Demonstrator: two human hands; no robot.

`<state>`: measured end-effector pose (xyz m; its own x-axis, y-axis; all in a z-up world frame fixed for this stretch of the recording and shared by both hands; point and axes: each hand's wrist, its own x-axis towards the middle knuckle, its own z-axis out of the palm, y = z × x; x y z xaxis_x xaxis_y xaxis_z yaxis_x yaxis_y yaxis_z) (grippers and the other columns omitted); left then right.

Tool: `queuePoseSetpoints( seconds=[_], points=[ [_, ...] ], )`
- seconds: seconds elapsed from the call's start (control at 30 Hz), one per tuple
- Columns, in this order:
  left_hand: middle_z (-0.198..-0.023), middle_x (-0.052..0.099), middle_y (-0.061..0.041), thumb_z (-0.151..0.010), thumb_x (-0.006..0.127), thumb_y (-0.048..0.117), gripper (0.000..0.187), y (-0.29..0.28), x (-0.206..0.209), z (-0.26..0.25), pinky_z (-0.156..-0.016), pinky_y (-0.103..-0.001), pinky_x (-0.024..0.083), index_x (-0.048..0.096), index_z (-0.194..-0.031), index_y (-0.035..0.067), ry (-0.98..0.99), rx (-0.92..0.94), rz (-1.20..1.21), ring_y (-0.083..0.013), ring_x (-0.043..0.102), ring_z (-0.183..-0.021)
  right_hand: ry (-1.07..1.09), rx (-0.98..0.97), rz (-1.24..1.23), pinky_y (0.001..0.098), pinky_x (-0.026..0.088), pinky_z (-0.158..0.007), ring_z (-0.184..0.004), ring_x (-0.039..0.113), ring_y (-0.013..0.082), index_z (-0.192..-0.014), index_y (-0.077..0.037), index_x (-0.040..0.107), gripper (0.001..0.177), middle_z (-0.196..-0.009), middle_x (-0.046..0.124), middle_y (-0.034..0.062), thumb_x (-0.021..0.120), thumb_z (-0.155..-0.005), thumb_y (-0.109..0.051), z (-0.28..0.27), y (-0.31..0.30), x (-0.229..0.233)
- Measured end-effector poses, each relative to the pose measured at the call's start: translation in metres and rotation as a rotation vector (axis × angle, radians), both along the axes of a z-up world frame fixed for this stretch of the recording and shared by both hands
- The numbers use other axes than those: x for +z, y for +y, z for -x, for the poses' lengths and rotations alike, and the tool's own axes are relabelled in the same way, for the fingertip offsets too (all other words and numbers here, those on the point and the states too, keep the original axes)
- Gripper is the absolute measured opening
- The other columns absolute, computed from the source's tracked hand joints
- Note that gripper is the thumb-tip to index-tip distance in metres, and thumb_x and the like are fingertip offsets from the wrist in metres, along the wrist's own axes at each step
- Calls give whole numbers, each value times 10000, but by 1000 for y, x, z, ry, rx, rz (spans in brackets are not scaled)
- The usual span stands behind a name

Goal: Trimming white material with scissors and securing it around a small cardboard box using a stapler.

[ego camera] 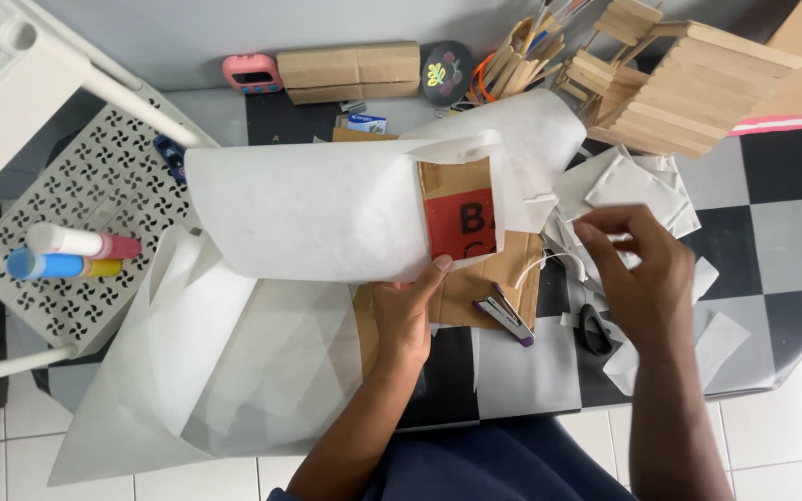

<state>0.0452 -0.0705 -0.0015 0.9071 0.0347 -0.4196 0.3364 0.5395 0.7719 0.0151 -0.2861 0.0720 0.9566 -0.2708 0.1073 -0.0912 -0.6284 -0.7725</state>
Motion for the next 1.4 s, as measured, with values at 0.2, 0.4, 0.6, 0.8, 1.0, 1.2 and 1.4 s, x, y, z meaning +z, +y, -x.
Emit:
queuePoseSetpoints(
  seconds=[0.2, 0.4, 0.6, 0.8, 1.0, 1.2, 1.4],
  points=[
    [-1104, 767, -143, -734, 830, 62, 404, 2, 7, -3, -942, -383, 630, 735, -1112, -42, 87, 22, 89, -258, 728, -1054, 388, 92, 583, 466, 578, -711, -1048, 689, 303, -1148, -155, 690, 245, -1173, 684, 60, 714, -925, -255, 67, -46, -30],
    [-1068, 777, -130, -749, 831, 94, 341, 5, 8, -1, -961, -389, 627, 750, -1059, -22, 96, 1, 86, -252, 742, -1050, 394, 110, 604, 476, 649, -623, -935, 749, 258, -1339, -112, 610, 539, -1163, 643, 106, 734, -859, -324, 82, -53, -42],
    [-1108, 771, -155, -740, 824, 84, 367, 4, 15, 0, -1002, -379, 606, 742, -1071, -50, 108, 26, 90, -270, 736, -1080, 850, 89, 750, 475, 644, -768, -971, 744, 272, -1494, -336, 450, 763, -1091, 695, -22, 725, -813, -539, 69, -40, -24],
    [-1109, 765, -164, -737, 816, 36, 348, 3, 19, 0, -1002, -370, 607, 737, -1065, -52, 166, 58, 162, -268, 733, -1068, 1051, 26, 283, 295, 508, -743, -742, 683, 154, -1248, -350, 733, 427, -782, 797, 2, 755, -829, -271, 59, -54, 21],
    [-1119, 762, -176, -763, 802, 60, 341, 2, 22, -2, -1025, -356, 592, 736, -1069, -75, 126, 10, 193, -273, 727, -1087, 772, -8, -315, 394, 631, -958, -1017, 835, 291, -1405, -91, 645, 652, -1014, 860, 200, 729, -792, 114, 104, -141, -28],
    [-1231, 719, -128, -804, 776, 61, 524, -3, 23, -2, -1044, -355, 564, 635, -1307, 15, -40, -34, 244, -266, 684, -1161, 160, 31, -368, 336, 471, -928, -1012, 600, 201, -1439, -33, 538, 925, -1023, 618, 107, 715, -625, -436, 68, -73, -29],
    [-1164, 563, -29, -827, 842, 134, 574, -10, 28, 5, -1120, -384, 462, 518, -1300, 116, -18, -81, 189, -182, 557, -1162, -62, -87, -626, 286, 520, -767, -811, 657, 201, -1292, 7, 635, 630, -925, 680, 167, 882, -725, -109, 4, 25, -42]
  ],
)
